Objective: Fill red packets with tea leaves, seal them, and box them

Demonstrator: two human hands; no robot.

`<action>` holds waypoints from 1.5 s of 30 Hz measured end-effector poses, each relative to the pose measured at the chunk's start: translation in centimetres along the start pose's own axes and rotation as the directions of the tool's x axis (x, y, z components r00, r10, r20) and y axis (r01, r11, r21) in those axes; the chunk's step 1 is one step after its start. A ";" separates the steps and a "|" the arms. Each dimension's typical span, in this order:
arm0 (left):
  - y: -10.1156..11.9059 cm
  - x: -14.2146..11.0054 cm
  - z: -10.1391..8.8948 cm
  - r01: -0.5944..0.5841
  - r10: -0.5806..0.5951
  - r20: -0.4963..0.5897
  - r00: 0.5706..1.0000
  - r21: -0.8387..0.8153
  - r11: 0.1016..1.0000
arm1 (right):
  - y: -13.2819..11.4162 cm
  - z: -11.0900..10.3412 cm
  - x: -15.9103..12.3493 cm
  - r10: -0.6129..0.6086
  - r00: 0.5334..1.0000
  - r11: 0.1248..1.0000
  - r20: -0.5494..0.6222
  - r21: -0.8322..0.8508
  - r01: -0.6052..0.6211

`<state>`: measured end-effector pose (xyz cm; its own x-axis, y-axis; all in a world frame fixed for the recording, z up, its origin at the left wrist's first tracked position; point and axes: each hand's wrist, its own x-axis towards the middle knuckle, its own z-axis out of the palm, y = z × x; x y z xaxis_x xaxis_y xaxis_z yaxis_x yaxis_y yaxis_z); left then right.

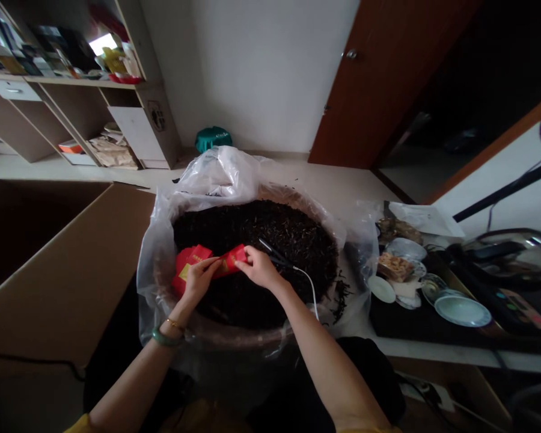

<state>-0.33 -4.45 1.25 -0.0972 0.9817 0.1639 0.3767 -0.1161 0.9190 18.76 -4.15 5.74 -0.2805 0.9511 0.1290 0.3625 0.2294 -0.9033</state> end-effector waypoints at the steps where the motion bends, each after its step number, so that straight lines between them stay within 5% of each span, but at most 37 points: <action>1: 0.1 -0.1 0.0 -0.008 0.008 0.000 1.000 -0.004 1.000 | 0.1 0.1 0.1 0.059 0.998 0.997 0.026 0.052 -0.060; 5: 1.1 -0.2 0.0 -0.076 0.075 0.057 0.996 0.008 0.997 | 0.5 0.5 0.2 0.118 0.993 0.986 -0.024 0.118 -0.114; 9: 1.3 -0.1 0.2 -0.053 0.055 0.020 0.998 -0.060 0.997 | 0.3 0.3 0.0 0.044 0.996 0.997 -0.079 -0.053 -0.048; 15: 0.4 -0.5 0.8 0.022 -0.010 0.063 0.998 -0.184 0.983 | 0.2 0.4 -0.2 0.085 0.985 0.996 0.148 0.019 -0.089; 20: -0.9 0.0 0.9 0.271 -0.251 0.114 0.961 -0.230 0.935 | 1.8 0.5 0.4 0.141 0.990 0.975 -0.005 -0.174 -0.139; 25: -1.9 1.4 -0.8 0.348 -0.356 0.011 0.934 -0.241 0.906 | 2.4 -0.3 0.6 0.106 0.994 0.968 0.019 -0.230 -0.099; 27: -1.5 1.3 -1.2 0.271 -0.264 0.062 0.963 -0.200 0.942 | 2.3 -0.2 0.6 0.124 0.991 0.977 0.043 -0.178 -0.114; 29: -0.8 0.6 -1.2 0.041 -0.033 0.128 0.991 -0.058 0.997 | 2.1 0.2 0.6 0.151 0.986 0.986 0.068 -0.080 -0.145; 31: -0.1 -0.4 -0.7 -0.257 0.218 0.233 0.948 0.151 0.955 | 1.8 0.8 0.4 0.157 0.983 0.986 0.096 0.043 -0.161; 33: 0.4 -1.2 -0.2 -0.401 0.314 0.292 0.903 0.317 0.860 | 1.5 1.4 0.2 0.148 0.981 0.975 0.127 0.146 -0.166; 40: 0.7 -1.8 0.2 -0.522 0.382 0.378 0.843 0.407 0.749 | 1.5 2.3 -0.4 0.243 0.950 0.872 0.195 0.386 -0.302; 45: 1.4 -1.9 -0.4 -0.514 0.386 0.340 0.858 0.525 0.678 | 1.4 2.9 -0.3 0.236 0.922 0.750 0.307 0.545 -0.373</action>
<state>-0.01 -6.50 2.34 0.3750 0.8483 0.3739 0.7895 -0.5037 0.3508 16.81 -4.73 3.24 -0.4460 0.8677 -0.2196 -0.1078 -0.2957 -0.9492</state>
